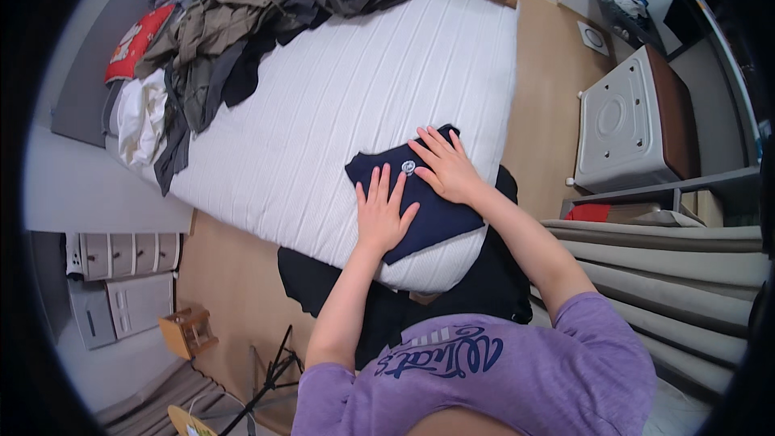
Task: The person folds a pair of black pants, a navy blue t-shirt, and a pair of black jeans on a bed. Each item is smoothed, folded into a compact rectangle, and placed on a growing stack of folded clothes.
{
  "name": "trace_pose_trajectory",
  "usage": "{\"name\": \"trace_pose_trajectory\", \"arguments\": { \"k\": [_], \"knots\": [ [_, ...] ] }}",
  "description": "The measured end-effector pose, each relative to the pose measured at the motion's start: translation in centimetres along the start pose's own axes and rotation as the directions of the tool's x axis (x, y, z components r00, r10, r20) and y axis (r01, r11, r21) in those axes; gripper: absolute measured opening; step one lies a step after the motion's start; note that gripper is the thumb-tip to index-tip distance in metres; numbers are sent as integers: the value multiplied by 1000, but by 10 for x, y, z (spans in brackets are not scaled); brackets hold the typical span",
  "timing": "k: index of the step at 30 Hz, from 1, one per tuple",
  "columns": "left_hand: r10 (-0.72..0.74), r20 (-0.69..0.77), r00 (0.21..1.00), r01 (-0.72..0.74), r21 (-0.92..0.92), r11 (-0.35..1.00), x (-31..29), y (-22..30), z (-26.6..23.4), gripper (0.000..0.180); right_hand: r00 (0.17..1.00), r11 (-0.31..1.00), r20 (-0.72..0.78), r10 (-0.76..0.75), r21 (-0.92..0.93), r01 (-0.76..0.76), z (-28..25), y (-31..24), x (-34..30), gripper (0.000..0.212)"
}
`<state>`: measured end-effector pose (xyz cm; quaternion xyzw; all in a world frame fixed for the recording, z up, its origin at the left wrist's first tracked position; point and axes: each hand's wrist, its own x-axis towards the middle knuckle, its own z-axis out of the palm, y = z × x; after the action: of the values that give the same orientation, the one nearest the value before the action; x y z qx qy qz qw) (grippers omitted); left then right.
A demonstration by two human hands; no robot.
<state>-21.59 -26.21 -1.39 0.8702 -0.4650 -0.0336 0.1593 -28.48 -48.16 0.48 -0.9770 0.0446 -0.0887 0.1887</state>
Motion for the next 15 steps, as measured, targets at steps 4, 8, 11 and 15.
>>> {"name": "trace_pose_trajectory", "arguments": {
  "k": [4, 8, 11, 15],
  "knots": [
    [-17, -179, 984, 7, -58, 998, -12, 11, -14, 78, 887, 920, -323, 331, 320, -227, -27, 0, -21, 61],
    [-496, -126, 859, 385, -479, 789, -39, 22, -20, 85, 693, 538, 297, 657, 460, -706, -39, 6, -81, 81],
    [-598, 54, 800, 417, -766, 489, -47, 24, -20, 85, 713, 179, 412, 568, 784, -595, -18, -19, -113, 77],
    [-583, 291, 759, 334, -942, -35, -44, 33, -28, 93, 620, -638, 618, 484, 734, -232, -16, -56, -127, 42]
  ]
}}
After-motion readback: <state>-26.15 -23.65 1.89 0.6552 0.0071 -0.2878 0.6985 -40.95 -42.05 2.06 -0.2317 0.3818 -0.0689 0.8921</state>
